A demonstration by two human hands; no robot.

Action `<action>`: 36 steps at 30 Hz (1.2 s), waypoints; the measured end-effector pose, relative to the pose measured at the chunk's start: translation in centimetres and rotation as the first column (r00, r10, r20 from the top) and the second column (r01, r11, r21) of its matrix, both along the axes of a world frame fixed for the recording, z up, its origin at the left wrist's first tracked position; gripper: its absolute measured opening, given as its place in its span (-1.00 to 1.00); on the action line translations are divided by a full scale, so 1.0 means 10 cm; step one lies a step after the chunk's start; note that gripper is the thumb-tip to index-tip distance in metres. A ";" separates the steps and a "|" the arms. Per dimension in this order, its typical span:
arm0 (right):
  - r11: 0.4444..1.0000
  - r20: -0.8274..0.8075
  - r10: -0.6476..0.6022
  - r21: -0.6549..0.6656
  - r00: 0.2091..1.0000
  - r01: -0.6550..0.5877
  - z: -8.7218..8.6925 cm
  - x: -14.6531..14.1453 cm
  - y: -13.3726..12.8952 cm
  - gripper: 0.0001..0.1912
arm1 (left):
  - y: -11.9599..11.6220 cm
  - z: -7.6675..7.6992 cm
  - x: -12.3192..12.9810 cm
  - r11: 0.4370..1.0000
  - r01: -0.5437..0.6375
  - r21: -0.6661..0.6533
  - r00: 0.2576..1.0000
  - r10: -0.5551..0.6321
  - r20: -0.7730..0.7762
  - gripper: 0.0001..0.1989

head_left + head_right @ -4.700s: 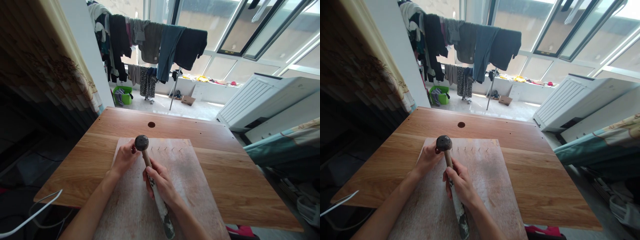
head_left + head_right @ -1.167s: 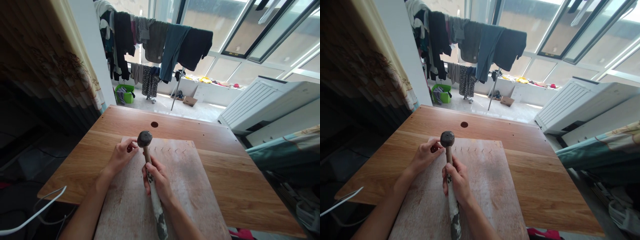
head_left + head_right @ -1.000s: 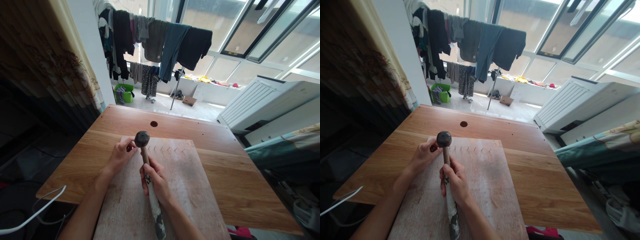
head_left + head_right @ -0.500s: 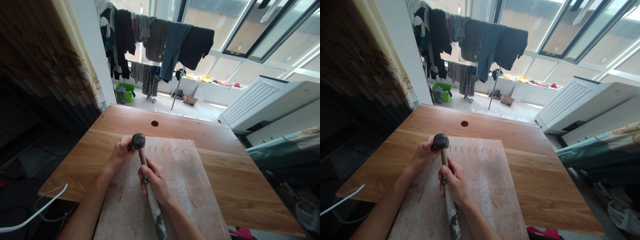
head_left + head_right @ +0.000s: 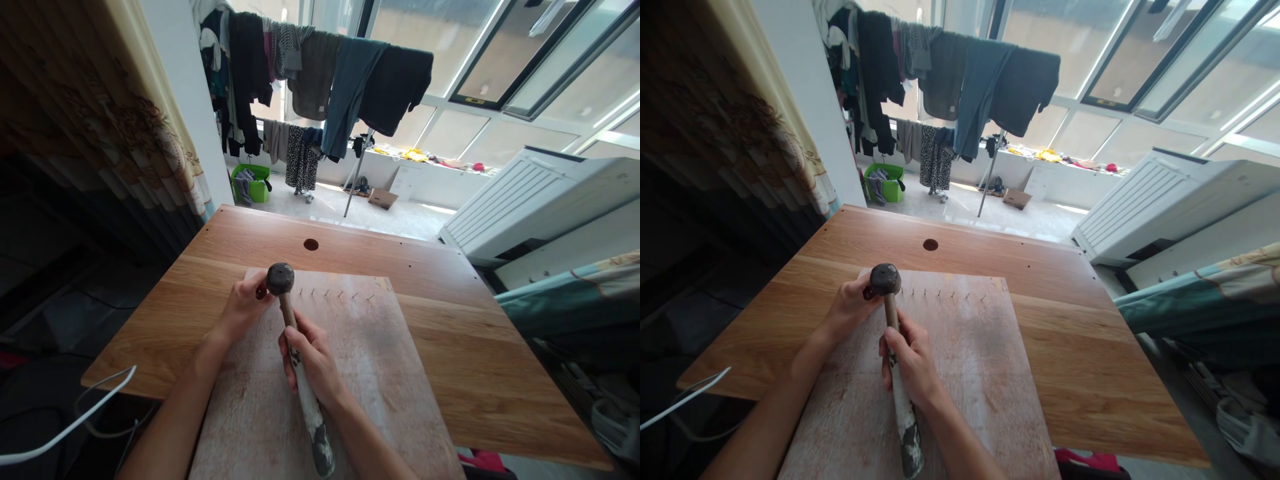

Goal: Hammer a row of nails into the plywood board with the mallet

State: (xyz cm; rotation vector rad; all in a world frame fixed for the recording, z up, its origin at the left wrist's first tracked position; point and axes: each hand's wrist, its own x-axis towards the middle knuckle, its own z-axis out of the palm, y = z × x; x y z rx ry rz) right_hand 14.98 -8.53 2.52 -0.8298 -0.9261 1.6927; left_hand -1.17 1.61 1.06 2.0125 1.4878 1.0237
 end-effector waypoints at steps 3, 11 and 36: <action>1.000 -0.008 0.013 0.010 1.000 -0.013 0.00 0.00 0.00 -0.59 | 0.01 -0.01 0.00 1.000 -0.010 -0.002 1.000 0.010 -0.015 -0.95; 1.000 -0.012 0.006 0.003 1.000 -0.006 -0.02 -0.01 0.01 -0.59 | 0.01 -0.04 -0.01 1.000 0.006 0.004 1.000 -0.006 -0.005 -0.97; 0.998 -0.013 -0.064 0.017 0.998 0.064 0.06 0.00 -0.02 -0.50 | 0.00 -0.03 -0.01 0.997 0.073 -0.026 0.997 -0.074 -0.021 -0.85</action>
